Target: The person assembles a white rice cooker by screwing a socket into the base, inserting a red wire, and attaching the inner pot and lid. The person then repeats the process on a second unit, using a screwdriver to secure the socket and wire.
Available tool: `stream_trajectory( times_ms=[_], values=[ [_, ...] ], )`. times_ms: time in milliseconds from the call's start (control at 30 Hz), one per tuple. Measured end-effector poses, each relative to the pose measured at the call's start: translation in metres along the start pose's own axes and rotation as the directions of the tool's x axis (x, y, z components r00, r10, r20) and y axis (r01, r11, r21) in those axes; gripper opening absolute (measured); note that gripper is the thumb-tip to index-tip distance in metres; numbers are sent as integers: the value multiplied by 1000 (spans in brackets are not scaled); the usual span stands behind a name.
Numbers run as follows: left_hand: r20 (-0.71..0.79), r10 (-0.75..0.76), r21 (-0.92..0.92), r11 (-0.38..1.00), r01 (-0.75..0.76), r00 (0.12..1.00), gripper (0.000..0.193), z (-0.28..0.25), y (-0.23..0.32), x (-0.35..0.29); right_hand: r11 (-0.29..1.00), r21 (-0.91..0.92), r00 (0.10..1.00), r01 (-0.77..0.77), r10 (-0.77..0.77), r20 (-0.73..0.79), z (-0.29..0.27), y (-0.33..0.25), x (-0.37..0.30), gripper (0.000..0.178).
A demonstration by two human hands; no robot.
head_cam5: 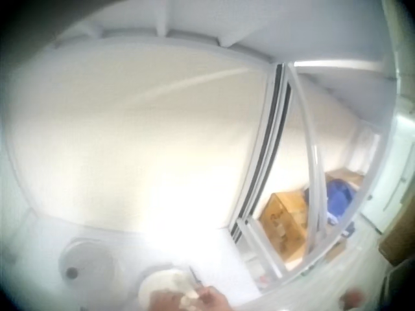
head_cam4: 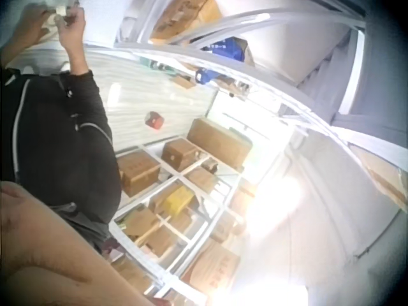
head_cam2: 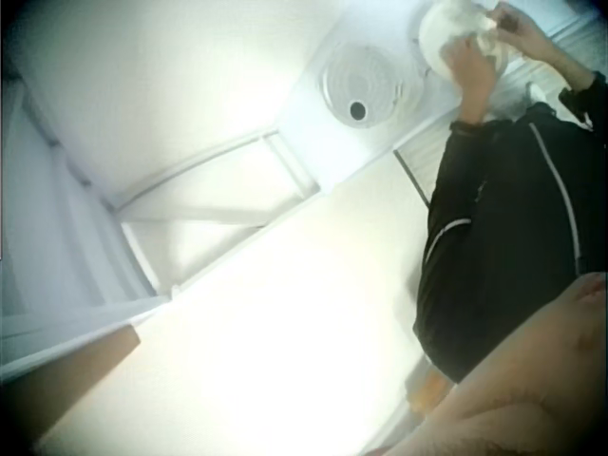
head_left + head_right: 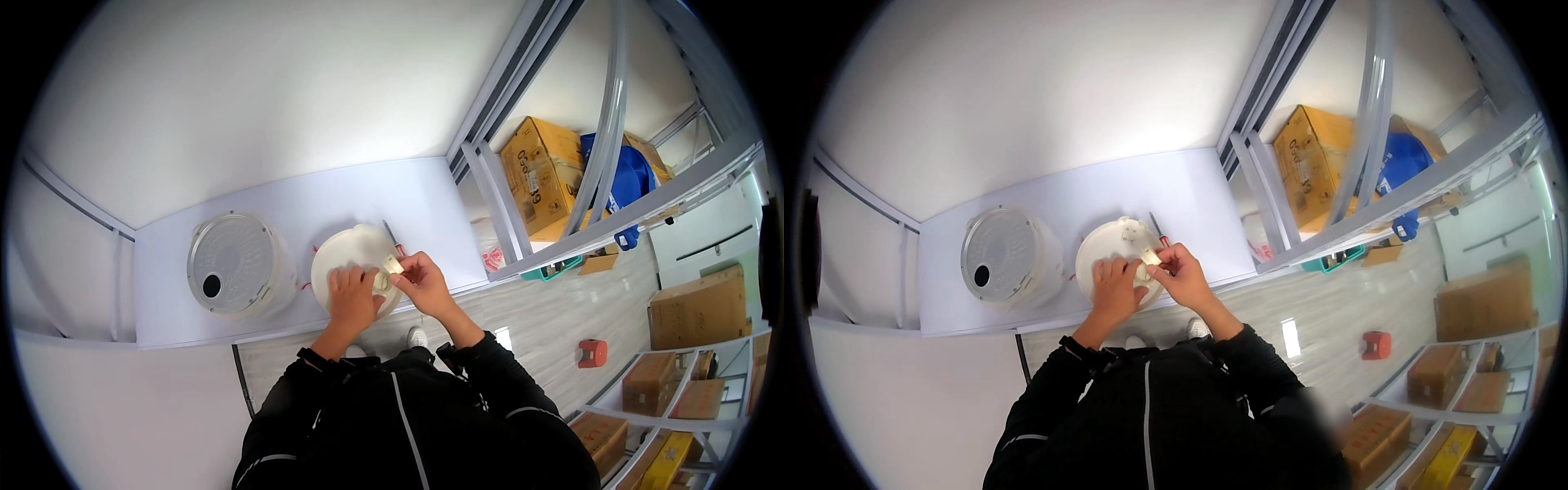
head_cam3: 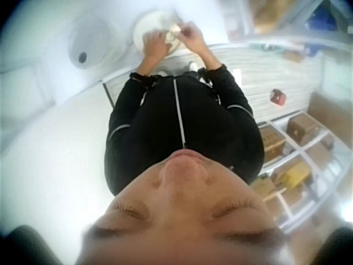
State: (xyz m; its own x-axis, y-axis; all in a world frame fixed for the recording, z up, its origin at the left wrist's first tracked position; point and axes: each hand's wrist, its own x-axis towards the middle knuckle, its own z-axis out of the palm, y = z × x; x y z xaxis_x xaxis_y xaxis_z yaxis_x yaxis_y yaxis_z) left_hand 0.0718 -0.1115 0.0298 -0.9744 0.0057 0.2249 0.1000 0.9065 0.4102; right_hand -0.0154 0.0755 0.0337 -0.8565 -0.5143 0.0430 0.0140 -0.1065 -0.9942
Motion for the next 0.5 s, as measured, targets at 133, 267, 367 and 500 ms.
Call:
stream_trajectory(
  times_ms=[133,267,367,500],
  values=[
    [-3,-13,10,1000,13,1000,68,2,-2,-1,1000,-20,1000,18,-18,2,5,-18,-2,25],
    [-2,-7,9,1000,7,1000,69,1,1,0,991,112,997,72,-74,16,2,-9,-3,26],
    [-6,-23,10,1000,23,1000,69,1,-1,-2,976,215,999,-40,32,42,0,-15,-2,34],
    [-19,-18,6,1000,19,1000,69,1,-1,-2,977,204,995,-55,37,90,-5,-12,0,41]
  ],
)
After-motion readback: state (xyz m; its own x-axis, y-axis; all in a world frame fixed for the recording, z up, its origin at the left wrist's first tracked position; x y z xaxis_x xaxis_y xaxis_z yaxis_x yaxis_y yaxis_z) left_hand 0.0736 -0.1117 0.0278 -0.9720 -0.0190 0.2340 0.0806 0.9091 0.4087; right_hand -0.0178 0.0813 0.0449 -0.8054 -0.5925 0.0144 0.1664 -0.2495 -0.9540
